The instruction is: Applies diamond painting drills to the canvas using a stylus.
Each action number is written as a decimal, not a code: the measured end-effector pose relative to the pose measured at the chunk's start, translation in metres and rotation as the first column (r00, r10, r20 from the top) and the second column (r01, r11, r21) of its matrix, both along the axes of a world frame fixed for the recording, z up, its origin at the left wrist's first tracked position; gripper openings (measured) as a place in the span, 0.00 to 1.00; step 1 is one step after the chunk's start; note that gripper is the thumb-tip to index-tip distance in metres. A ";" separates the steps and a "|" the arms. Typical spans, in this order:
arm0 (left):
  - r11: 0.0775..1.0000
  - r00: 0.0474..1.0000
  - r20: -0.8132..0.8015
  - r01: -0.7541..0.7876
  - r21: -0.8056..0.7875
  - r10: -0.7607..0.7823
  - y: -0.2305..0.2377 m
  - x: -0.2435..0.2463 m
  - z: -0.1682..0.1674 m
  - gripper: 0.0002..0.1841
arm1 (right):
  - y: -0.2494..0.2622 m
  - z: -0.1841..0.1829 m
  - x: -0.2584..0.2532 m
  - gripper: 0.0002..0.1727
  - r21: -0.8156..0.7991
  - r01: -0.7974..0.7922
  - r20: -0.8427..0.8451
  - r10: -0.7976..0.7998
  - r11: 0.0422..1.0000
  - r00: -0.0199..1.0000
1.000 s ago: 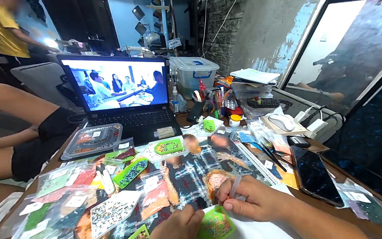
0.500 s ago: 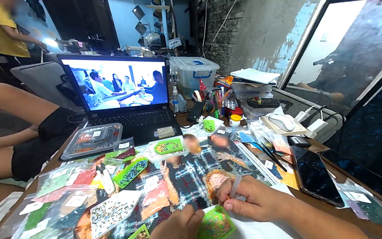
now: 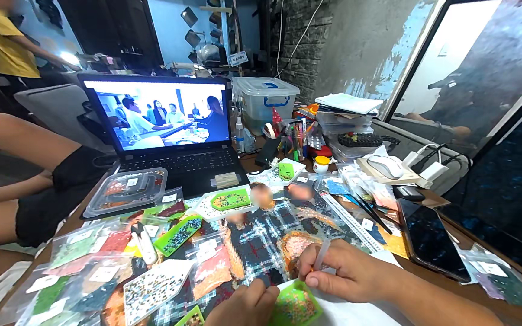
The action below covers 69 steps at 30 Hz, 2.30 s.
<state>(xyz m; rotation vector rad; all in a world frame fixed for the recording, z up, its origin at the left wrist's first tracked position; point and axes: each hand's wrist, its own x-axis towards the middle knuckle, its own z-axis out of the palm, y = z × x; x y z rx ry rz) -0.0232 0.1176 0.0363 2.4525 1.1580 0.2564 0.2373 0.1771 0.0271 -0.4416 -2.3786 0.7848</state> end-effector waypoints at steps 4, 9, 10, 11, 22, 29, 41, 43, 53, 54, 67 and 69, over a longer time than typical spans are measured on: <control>1.000 1.000 0.006 -0.005 0.000 0.005 0.000 0.000 0.000 0.29 | 0.000 0.000 0.000 0.17 -0.010 0.001 0.004 -0.001 1.000 1.000; 1.000 1.000 0.002 -0.006 -0.002 0.006 -0.001 0.001 0.001 0.29 | 0.000 0.001 0.000 0.16 -0.007 0.000 0.009 0.000 1.000 1.000; 1.000 1.000 0.003 -0.006 -0.002 0.007 -0.001 0.001 0.001 0.29 | 0.000 0.001 0.000 0.16 -0.006 -0.001 0.009 0.001 1.000 1.000; 1.000 1.000 0.005 -0.007 -0.002 0.007 -0.001 0.001 0.000 0.29 | 0.000 0.001 0.000 0.16 -0.006 -0.002 0.008 0.002 1.000 1.000; 1.000 1.000 0.007 0.004 -0.007 -0.004 0.000 0.000 -0.001 0.29 | 0.000 0.000 -0.001 0.16 -0.002 -0.008 0.001 0.008 1.000 1.000; 1.000 1.000 -0.001 0.008 -0.010 -0.008 0.000 -0.001 0.000 0.29 | 0.000 0.000 -0.001 0.16 0.000 -0.008 0.003 0.008 1.000 1.000; 1.000 1.000 -0.008 0.011 -0.011 -0.011 0.000 -0.001 0.000 0.30 | 0.000 0.000 -0.001 0.16 -0.003 -0.007 0.013 0.007 1.000 1.000; 1.000 1.000 -0.006 0.014 -0.009 -0.014 0.000 -0.001 0.000 0.30 | 0.000 0.000 -0.001 0.16 -0.003 -0.006 0.014 0.006 1.000 1.000; 1.000 1.000 0.011 0.006 0.000 -0.006 -0.001 0.000 0.000 0.29 | 0.000 -0.001 -0.001 0.16 -0.002 -0.008 0.013 0.008 1.000 1.000; 1.000 1.000 0.015 0.006 0.007 -0.006 -0.001 -0.001 -0.001 0.29 | 0.000 -0.001 -0.001 0.16 -0.002 -0.007 0.013 0.007 1.000 1.000; 0.999 0.999 0.027 0.025 0.040 -0.026 0.000 -0.002 -0.004 0.29 | -0.001 0.000 -0.001 0.17 -0.001 -0.007 0.011 0.007 1.000 1.000; 0.999 0.999 0.027 0.019 0.032 -0.020 0.000 -0.002 -0.003 0.29 | -0.001 0.000 -0.001 0.17 0.004 -0.006 0.014 0.006 1.000 1.000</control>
